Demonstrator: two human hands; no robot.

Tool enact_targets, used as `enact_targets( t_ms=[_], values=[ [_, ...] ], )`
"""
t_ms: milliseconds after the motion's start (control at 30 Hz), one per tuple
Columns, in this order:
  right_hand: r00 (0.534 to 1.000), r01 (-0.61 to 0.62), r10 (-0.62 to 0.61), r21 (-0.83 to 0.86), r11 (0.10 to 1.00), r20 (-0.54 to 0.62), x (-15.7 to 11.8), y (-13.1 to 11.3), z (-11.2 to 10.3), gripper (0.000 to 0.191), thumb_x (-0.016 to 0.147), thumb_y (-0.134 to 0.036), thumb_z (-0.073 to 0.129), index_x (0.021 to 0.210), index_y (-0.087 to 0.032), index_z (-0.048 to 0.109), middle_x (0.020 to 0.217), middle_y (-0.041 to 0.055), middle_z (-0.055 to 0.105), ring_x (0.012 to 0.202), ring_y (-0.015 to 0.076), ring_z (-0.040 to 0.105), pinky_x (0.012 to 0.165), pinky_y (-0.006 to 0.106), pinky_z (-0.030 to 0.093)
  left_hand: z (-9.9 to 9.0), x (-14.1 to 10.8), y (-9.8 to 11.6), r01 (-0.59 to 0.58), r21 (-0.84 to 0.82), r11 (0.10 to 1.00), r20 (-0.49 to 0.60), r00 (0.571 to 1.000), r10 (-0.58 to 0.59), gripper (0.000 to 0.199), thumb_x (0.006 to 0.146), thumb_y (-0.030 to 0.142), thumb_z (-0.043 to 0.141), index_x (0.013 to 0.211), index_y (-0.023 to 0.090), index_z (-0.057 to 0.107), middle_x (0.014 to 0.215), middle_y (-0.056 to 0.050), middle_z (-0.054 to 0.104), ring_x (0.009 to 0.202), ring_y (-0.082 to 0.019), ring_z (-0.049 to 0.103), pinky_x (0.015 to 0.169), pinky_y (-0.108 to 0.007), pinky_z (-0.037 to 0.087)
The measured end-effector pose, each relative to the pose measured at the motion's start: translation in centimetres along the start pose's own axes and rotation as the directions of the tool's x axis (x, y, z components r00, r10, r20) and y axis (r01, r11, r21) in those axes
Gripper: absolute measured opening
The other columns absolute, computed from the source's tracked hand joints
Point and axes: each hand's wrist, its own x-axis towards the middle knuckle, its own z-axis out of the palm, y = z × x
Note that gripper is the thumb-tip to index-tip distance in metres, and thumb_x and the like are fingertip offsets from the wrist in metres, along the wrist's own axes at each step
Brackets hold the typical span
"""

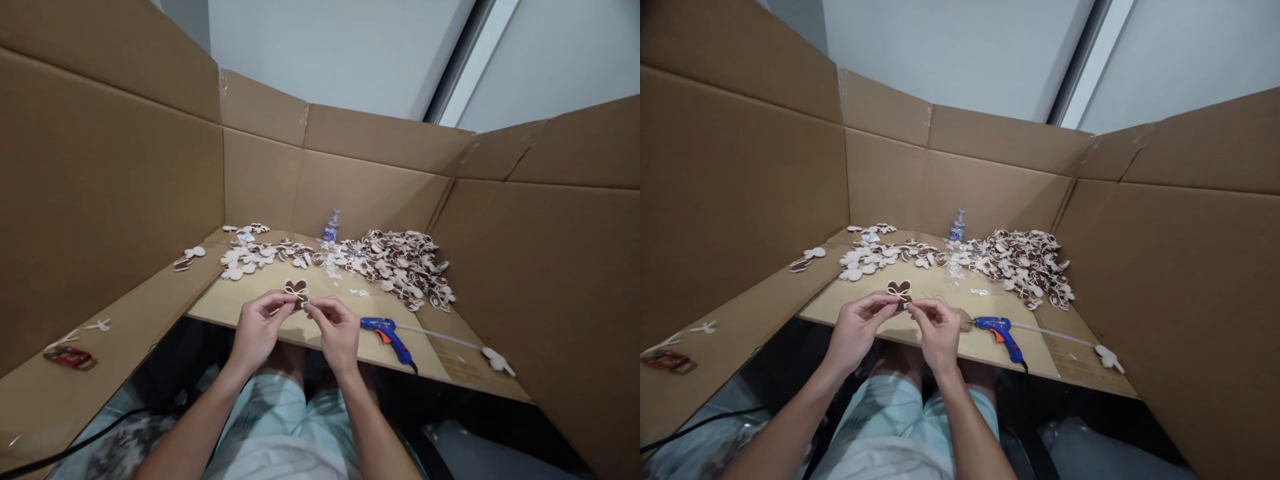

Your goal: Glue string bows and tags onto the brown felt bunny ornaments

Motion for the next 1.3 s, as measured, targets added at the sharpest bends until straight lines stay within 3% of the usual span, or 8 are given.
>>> enact_targets(
  t_ms=[267, 667, 1000, 1167, 1300],
  values=[
    [0.997, -0.075, 0.075, 0.049, 0.996, 0.008, -0.1, -0.6, 0.0, 0.015, 0.068, -0.03, 0.079, 0.074, -0.019, 0.071, 0.067, 0.0018, 0.07, 0.061, 0.0156, 0.063, 0.059, 0.029, 0.053, 0.0, -0.1, -0.1, 0.038, -0.087, 0.995, 0.021, 0.999, -0.037, 0.011, 0.073, 0.026, 0.074, 0.079, 0.018, 0.076, 0.088, -0.005, 0.073, 0.084, -0.02, 0.068, 0.079, -0.031, 0.057],
    [0.977, -0.211, 0.198, 0.226, 0.951, 0.078, -0.4, 0.0, -0.2, 0.023, 0.065, -0.031, 0.082, 0.074, -0.019, 0.064, 0.067, -0.0008, 0.065, 0.065, 0.0132, 0.059, 0.063, 0.026, 0.048, 0.2, -0.3, 0.4, 0.064, -0.08, 0.995, 0.042, 0.997, -0.061, 0.013, 0.065, 0.024, 0.081, 0.077, 0.019, 0.075, 0.082, -0.003, 0.073, 0.08, -0.018, 0.068, 0.074, -0.025, 0.054],
    [0.953, -0.293, 0.253, 0.295, 0.91, 0.166, -0.4, -0.4, -0.7, 0.021, 0.066, -0.031, 0.081, 0.075, -0.019, 0.066, 0.067, -0.0017, 0.064, 0.059, 0.0115, 0.057, 0.062, 0.026, 0.049, 0.1, -0.4, 0.4, 0.086, -0.072, 0.994, 0.07, 0.994, -0.081, 0.011, 0.067, 0.024, 0.08, 0.077, 0.019, 0.076, 0.082, -0.003, 0.075, 0.081, -0.018, 0.068, 0.077, -0.025, 0.054],
    [0.946, -0.289, 0.234, 0.253, 0.923, 0.226, 0.0, -0.4, -1.6, 0.026, 0.066, -0.028, 0.082, 0.084, -0.02, 0.065, 0.077, -0.0027, 0.064, 0.063, 0.0095, 0.058, 0.064, 0.023, 0.048, 0.2, -0.3, 0.6, 0.103, -0.046, 0.994, 0.129, 0.987, -0.096, 0.01, 0.071, 0.024, 0.077, 0.079, 0.019, 0.077, 0.085, -0.004, 0.076, 0.084, -0.018, 0.069, 0.078, -0.025, 0.053],
    [0.929, -0.291, 0.245, 0.138, 0.947, 0.277, 0.7, -1.2, -2.0, 0.034, 0.06, -0.022, 0.086, 0.082, -0.02, 0.061, 0.072, -0.0052, 0.061, 0.066, 0.0085, 0.057, 0.064, 0.02, 0.046, 0.0, -0.4, 0.4, 0.1, -0.051, 0.994, 0.181, 0.979, -0.089, 0.012, 0.075, 0.023, 0.073, 0.085, 0.018, 0.077, 0.093, -0.006, 0.076, 0.09, -0.02, 0.068, 0.081, -0.026, 0.052]
  ],
)
